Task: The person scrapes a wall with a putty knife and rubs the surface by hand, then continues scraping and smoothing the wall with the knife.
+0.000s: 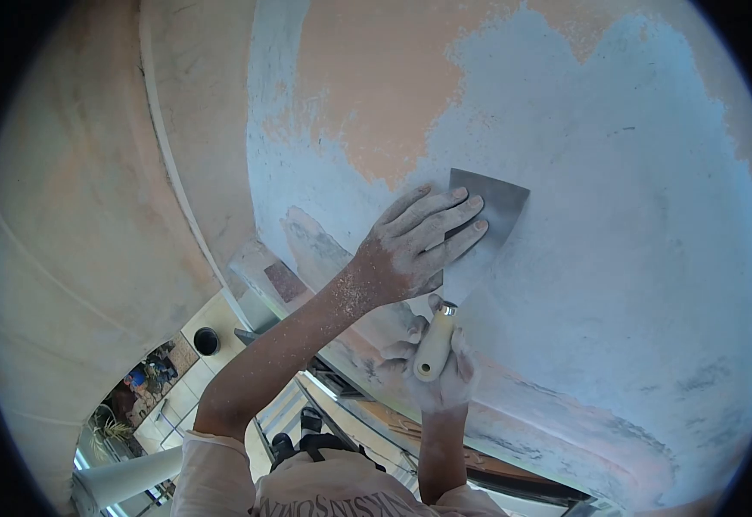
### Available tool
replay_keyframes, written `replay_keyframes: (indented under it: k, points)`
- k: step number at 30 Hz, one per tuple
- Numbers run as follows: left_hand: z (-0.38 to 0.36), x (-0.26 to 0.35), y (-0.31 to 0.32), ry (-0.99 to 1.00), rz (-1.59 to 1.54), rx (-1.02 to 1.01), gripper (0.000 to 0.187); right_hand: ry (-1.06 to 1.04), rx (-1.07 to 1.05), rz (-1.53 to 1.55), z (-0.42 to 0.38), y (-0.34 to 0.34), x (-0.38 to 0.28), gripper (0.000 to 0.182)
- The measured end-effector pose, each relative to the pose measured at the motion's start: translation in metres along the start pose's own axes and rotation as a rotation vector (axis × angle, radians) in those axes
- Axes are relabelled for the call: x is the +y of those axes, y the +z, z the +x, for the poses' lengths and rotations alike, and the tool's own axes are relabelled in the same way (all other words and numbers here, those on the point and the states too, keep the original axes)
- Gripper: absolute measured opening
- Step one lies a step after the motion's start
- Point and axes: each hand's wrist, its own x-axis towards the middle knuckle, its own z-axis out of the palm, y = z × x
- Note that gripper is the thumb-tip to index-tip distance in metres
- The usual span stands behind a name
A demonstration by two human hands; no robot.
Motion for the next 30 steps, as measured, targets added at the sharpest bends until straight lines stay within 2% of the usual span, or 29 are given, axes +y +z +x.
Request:
replay_keyframes:
  k: [2,3,7,10,13,16,17,21,23,26,27,30]
  points:
    - [0.000,0.000,0.001,0.014,-0.003,0.027,0.055,0.147,-0.235,0.243,0.000,-0.020,-0.005,0.047]
    - [0.001,-0.002,0.002,0.029,-0.003,0.042,0.056,0.154,-0.175,0.236,-0.001,-0.018,-0.005,0.045]
    - [0.000,-0.006,0.000,0.072,0.012,0.000,0.053,0.184,-0.393,0.412,0.004,-0.032,-0.006,0.042]
    - [-0.001,-0.002,-0.008,0.021,-0.021,-0.005,0.045,0.128,-0.255,0.221,-0.004,-0.021,-0.008,0.042]
    - [-0.009,-0.002,-0.020,-0.006,-0.042,0.047,0.050,0.012,-0.284,-0.132,-0.007,-0.014,-0.005,0.044]
    - [-0.018,-0.006,-0.033,-0.021,0.008,0.085,0.061,-0.143,-0.101,-0.327,-0.009,-0.005,0.000,0.047]
    - [-0.020,-0.007,-0.035,-0.023,0.021,0.102,0.062,-0.096,-0.086,-0.258,-0.011,-0.003,-0.002,0.049]
    - [-0.023,-0.001,-0.039,-0.039,0.131,0.078,0.068,-0.133,0.000,-0.264,-0.014,0.004,0.001,0.045]
    - [-0.018,0.007,-0.041,-0.054,0.186,0.008,0.063,-0.150,0.005,-0.299,-0.013,0.000,0.002,0.041]
    - [-0.010,0.013,-0.039,-0.041,0.178,-0.116,0.055,-0.184,0.025,-0.513,-0.012,0.000,0.000,0.038]
    - [-0.008,0.013,-0.036,-0.034,0.160,-0.160,0.052,-0.184,0.013,-0.396,-0.010,-0.002,0.000,0.036]
    - [-0.011,0.009,-0.023,-0.041,0.155,-0.171,0.054,-0.153,0.159,-0.286,-0.008,0.012,0.003,0.037]
